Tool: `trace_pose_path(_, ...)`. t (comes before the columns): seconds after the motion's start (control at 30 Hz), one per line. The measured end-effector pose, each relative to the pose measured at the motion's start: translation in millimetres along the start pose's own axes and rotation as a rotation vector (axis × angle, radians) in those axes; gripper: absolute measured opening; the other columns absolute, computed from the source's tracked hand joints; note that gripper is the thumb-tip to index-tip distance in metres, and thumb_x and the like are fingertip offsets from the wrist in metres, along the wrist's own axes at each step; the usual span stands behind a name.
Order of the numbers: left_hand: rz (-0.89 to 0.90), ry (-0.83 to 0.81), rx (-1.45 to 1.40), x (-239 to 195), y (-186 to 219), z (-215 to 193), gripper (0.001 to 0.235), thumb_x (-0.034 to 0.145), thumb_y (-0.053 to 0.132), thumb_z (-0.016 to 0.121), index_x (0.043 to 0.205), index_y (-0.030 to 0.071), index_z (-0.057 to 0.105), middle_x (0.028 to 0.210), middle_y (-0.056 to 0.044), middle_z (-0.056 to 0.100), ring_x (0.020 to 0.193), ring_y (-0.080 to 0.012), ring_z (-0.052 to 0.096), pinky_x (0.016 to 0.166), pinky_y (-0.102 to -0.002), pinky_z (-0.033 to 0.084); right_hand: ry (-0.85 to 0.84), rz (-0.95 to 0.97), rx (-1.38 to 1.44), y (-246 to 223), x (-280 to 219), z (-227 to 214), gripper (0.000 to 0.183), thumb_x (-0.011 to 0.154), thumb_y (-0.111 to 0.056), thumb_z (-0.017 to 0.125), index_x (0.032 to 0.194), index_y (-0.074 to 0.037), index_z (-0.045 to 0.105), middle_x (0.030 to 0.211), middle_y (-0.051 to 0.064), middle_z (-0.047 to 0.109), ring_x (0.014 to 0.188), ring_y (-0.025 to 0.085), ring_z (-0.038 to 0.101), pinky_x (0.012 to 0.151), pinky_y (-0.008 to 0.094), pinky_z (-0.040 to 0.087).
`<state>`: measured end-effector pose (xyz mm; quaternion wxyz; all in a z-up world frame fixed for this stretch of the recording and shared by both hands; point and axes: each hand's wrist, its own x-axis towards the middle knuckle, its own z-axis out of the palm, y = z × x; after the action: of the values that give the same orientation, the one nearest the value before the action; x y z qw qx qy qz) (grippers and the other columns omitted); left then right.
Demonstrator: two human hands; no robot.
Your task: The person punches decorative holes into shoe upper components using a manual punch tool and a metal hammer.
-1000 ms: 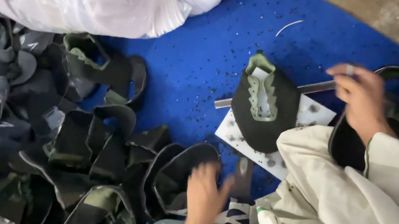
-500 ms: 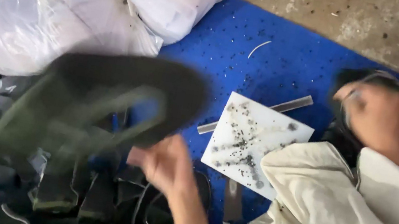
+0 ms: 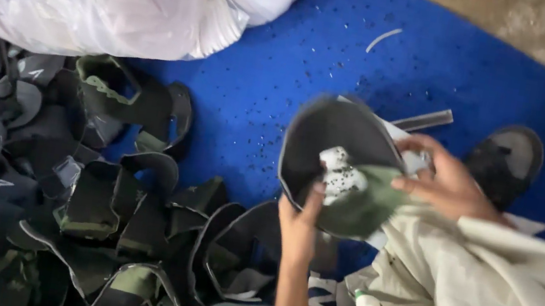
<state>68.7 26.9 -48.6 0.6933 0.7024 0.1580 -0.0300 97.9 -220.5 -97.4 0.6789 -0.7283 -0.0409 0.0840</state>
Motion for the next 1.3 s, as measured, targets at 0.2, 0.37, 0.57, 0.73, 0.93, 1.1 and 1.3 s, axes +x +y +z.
trace_pose_path(0.2, 0.148, -0.080, 0.262, 32.1, 37.6, 20.4, 0.029, 0.092, 0.013, 0.076, 0.116, -0.001, 0.068, 0.104, -0.008, 0.074, 0.096, -0.0134, 0.065, 0.086, -0.029, 0.053, -0.247, 0.268, -0.390, 7.0, 45.3, -13.6, 0.035, 0.080, -0.024, 0.085, 0.108, -0.006, 0.074, 0.085, 0.013, 0.076, 0.074, 0.018, 0.068, 0.070, 0.037, 0.055)
trace_pose_path(0.37, 0.484, -0.031, 0.394, 95.0, 113.7, 32.2, 0.014, 0.094, 0.004, 0.076, 0.106, 0.000, 0.071, 0.094, -0.011, 0.072, 0.084, -0.0146, 0.065, 0.078, -0.030, 0.054, -0.032, -0.126, -0.543, -70.4, 130.2, -20.4, 0.023, 0.085, -0.017, 0.081, 0.102, -0.004, 0.073, 0.087, 0.018, 0.074, 0.076, 0.028, 0.070, 0.070, 0.042, 0.055)
trace_pose_path(0.57, 0.746, -0.122, 0.390, 135.0, 9.2, 16.3, 0.039, 0.077, -0.018, 0.062, 0.107, 0.005, 0.074, 0.111, -0.012, 0.075, 0.112, -0.0285, 0.073, 0.103, -0.035, 0.054, 0.090, -0.562, -0.852, 13.9, 145.9, -14.5, 0.074, 0.073, 0.004, 0.067, 0.141, -0.023, 0.063, 0.138, 0.007, 0.065, 0.109, 0.034, 0.073, 0.083, 0.044, 0.060)
trace_pose_path(0.73, 0.552, -0.236, 0.709, 25.7, -56.1, -1.9, 0.049, 0.073, -0.015, 0.055, 0.111, 0.009, 0.075, 0.117, -0.010, 0.074, 0.130, -0.0310, 0.064, 0.116, -0.045, 0.043, -0.227, -0.121, -0.995, 23.8, 6.4, 18.4, 0.082, 0.076, 0.005, 0.062, 0.148, -0.033, 0.051, 0.160, -0.007, 0.044, 0.066, 0.027, 0.073, 0.060, 0.037, 0.060)
trace_pose_path(0.93, 0.567, -0.366, 0.931, 15.5, -46.9, -9.3, 0.060, 0.073, -0.004, 0.064, 0.131, 0.013, 0.065, 0.133, -0.016, 0.061, 0.138, -0.0367, 0.050, 0.116, -0.050, 0.037, -0.296, -0.086, -0.952, 31.6, -7.2, 23.8, 0.079, 0.071, 0.002, 0.063, 0.146, -0.021, 0.051, 0.160, -0.007, 0.039, 0.062, 0.028, 0.072, 0.052, 0.041, 0.056)
trace_pose_path(1.1, 0.654, -0.370, 1.239, -33.5, -78.6, -8.5, 0.061, 0.082, 0.008, 0.067, 0.143, 0.013, 0.058, 0.146, -0.025, 0.049, 0.142, -0.0452, 0.040, 0.117, -0.061, 0.029, -0.382, -0.125, -0.995, 24.0, 1.9, 23.7, 0.070, 0.073, -0.002, 0.065, 0.140, -0.020, 0.057, 0.161, -0.003, 0.037, 0.064, 0.030, 0.072, 0.055, 0.040, 0.057)
trace_pose_path(1.3, 0.462, -0.384, 1.263, -54.0, -41.3, -21.8, 0.057, 0.084, 0.017, 0.070, 0.140, 0.017, 0.059, 0.145, -0.025, 0.051, 0.138, -0.0438, 0.044, 0.111, -0.063, 0.029, -0.361, -0.094, -1.040, 49.3, 24.1, 38.8, 0.048, 0.078, -0.009, 0.069, 0.125, -0.012, 0.070, 0.131, 0.022, 0.058, 0.062, 0.030, 0.070, 0.053, 0.041, 0.056)
